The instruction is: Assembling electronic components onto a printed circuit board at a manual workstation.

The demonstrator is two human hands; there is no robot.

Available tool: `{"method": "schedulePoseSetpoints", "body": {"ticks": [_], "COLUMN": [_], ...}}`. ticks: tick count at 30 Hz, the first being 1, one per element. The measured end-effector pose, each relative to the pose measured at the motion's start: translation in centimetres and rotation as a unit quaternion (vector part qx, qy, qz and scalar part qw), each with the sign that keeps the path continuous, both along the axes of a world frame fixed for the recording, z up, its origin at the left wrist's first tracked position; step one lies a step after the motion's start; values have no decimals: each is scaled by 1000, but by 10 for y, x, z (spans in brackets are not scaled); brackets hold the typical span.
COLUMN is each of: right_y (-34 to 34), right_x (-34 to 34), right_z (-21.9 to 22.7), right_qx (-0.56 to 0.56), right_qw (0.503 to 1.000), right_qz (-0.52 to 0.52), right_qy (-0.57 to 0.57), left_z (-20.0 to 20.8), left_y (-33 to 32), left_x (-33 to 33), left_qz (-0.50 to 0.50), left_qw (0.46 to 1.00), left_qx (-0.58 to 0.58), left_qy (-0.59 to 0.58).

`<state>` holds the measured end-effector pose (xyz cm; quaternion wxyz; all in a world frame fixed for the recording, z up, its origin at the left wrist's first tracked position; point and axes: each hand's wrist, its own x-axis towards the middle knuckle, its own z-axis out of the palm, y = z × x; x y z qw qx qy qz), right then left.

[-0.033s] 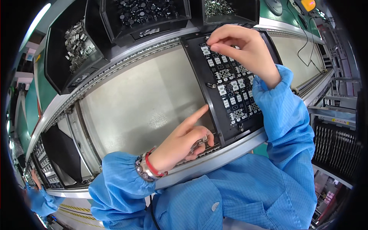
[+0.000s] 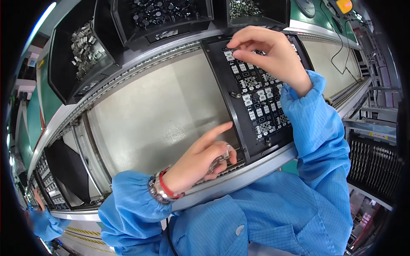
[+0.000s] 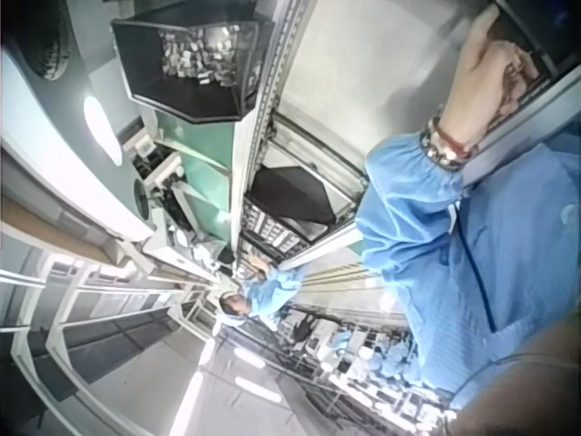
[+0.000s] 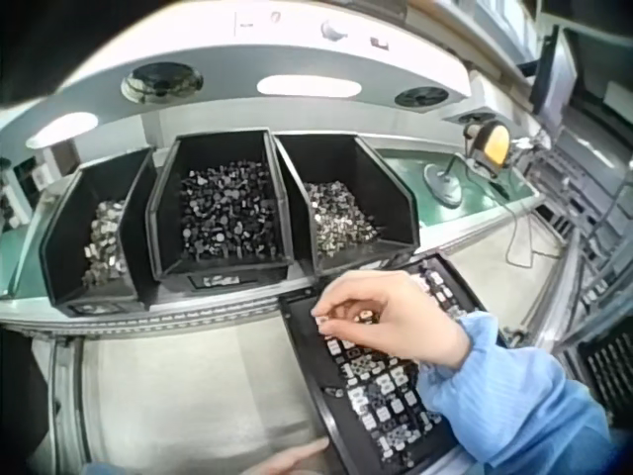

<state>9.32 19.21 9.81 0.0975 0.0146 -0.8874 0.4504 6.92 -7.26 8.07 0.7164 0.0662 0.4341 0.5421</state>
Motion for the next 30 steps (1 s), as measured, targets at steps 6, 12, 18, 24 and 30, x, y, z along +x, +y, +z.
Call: {"method": "schedulePoseSetpoints", "body": {"ticks": [6,12,18,24,30], "right_y": [0,-9,-15,-20,-19], "right_x": [-17,-18,-17,-17,-16], "right_z": [-13,-19,-25,-24,-23], "right_qx": [197,330,356,367,365], "right_qw": [979,943,934,929,930], "right_qz": [36,1,2,5,7], "right_qy": [40,50,35,40,38], "left_z": [-12,-9,-13,-13,-10], "left_y": [-34,-43,-48,-49,-47], "left_x": [-5,-13,-12,-12,-13], "left_qz": [58,75,96,94,79], "left_qw": [997,993,990,989,991], "left_qx": [23,16,27,23,15], "left_qy": [-44,-84,-97,-109,-106]}}
